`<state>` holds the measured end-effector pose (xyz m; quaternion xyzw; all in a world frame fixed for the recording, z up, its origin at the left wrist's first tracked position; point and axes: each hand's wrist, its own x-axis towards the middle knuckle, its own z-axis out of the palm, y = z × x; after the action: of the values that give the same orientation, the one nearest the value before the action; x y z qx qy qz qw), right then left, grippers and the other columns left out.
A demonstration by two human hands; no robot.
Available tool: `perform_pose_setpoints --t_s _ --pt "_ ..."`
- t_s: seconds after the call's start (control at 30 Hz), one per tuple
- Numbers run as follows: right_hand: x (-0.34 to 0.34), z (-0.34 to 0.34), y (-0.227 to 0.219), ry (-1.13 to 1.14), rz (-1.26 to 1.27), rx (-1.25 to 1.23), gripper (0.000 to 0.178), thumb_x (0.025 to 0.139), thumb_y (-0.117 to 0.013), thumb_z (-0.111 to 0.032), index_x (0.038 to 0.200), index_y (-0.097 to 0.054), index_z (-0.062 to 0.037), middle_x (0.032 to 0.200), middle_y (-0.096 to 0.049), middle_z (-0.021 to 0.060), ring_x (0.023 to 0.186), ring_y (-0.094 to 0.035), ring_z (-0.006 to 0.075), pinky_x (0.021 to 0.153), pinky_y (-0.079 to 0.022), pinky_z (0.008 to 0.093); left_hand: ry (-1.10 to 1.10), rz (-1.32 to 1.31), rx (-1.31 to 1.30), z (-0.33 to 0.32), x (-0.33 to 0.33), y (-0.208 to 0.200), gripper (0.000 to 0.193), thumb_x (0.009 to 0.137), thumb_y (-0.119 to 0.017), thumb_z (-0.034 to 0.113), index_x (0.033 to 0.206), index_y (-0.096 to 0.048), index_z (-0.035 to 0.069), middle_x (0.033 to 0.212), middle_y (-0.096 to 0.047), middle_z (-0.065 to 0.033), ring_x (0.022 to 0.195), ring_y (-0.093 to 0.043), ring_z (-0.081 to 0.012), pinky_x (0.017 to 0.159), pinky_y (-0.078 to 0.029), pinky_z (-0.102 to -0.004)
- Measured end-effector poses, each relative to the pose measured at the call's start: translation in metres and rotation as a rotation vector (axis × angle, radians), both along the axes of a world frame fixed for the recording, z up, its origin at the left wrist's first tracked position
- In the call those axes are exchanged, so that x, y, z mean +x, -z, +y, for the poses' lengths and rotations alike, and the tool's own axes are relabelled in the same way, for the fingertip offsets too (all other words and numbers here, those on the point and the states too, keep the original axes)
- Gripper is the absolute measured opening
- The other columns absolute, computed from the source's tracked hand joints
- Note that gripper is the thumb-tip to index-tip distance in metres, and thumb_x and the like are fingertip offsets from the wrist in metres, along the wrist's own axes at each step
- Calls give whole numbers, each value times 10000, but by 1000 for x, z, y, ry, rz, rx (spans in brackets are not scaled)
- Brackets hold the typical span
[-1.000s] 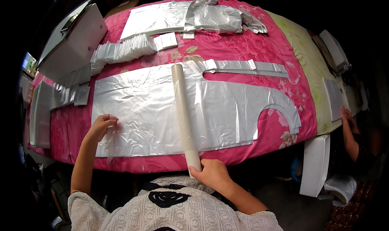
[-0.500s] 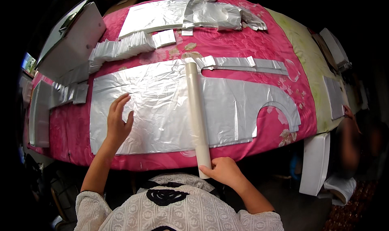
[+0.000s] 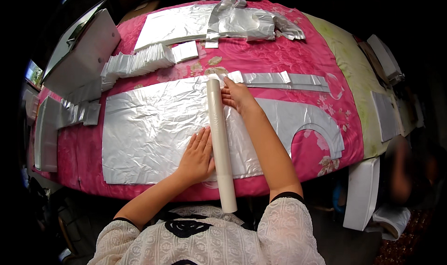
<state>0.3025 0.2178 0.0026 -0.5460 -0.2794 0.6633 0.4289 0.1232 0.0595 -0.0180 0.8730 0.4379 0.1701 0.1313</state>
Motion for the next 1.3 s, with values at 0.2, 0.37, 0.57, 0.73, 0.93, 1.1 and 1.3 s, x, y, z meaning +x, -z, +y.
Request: perform_pose_setpoints --t_s 0.2,0.37,0.57,0.73,0.93,1.1,1.3 --pt "97 63 6 789 611 270 347 896 -474 -313 1066 -426 -15 1085 -573 167 948 -585 292 837 -496 431 19 -21 -12 1 1 0 654 828 -438 268 1346 -281 -99 1418 -273 -263 1345 -233 -366 1113 -149 -446" --pt "106 55 -67 530 409 695 430 925 -416 -344 1181 -405 1 1154 -551 167 1004 -572 248 840 -490 382 7 -62 -21 -1 2 0 666 794 -448 236 1342 -281 -103 1420 -263 -268 1348 -224 -370 1112 -145 -454" --pt "-117 -9 -81 -344 -535 1021 691 904 -474 -492 1300 -397 68 1313 -456 230 1260 -407 284 1043 -297 324 15 10 1 -1 1 -1 644 825 -433 263 1339 -294 -100 1422 -269 -259 1342 -240 -369 1107 -166 -454" --pt "-248 -65 -4 -906 -901 1025 745 839 -513 -515 1344 -368 14 1392 -308 278 1326 -227 414 1077 -223 445 26 -88 199 -1 4 16 639 851 -449 286 1330 -297 -109 1410 -284 -281 1325 -284 -390 1083 -213 -475" --pt "-233 -112 -28 -1083 -734 1269 679 829 -579 -409 1337 -378 -7 1413 -306 224 1343 -224 367 1085 -233 441 74 -129 173 2 -6 24 671 834 -488 288 1342 -280 -98 1426 -266 -266 1337 -270 -372 1088 -211 -471" --pt "-103 -88 -49 -515 -953 1368 431 721 -539 16 1149 -566 -26 1248 -524 137 1234 -425 304 1025 -351 401 11 -198 51 -6 -66 -18 731 721 -638 194 1330 -331 -69 1403 -315 -239 1311 -293 -385 1079 -236 -466" --pt "31 -5 3 -287 -1479 1077 470 708 -573 -68 1176 -553 -28 1224 -541 152 1201 -443 315 1025 -338 397 -282 -5 127 9 -139 -12 741 789 -633 260 1339 -287 -95 1429 -250 -253 1343 -213 -393 1085 -221 -442"
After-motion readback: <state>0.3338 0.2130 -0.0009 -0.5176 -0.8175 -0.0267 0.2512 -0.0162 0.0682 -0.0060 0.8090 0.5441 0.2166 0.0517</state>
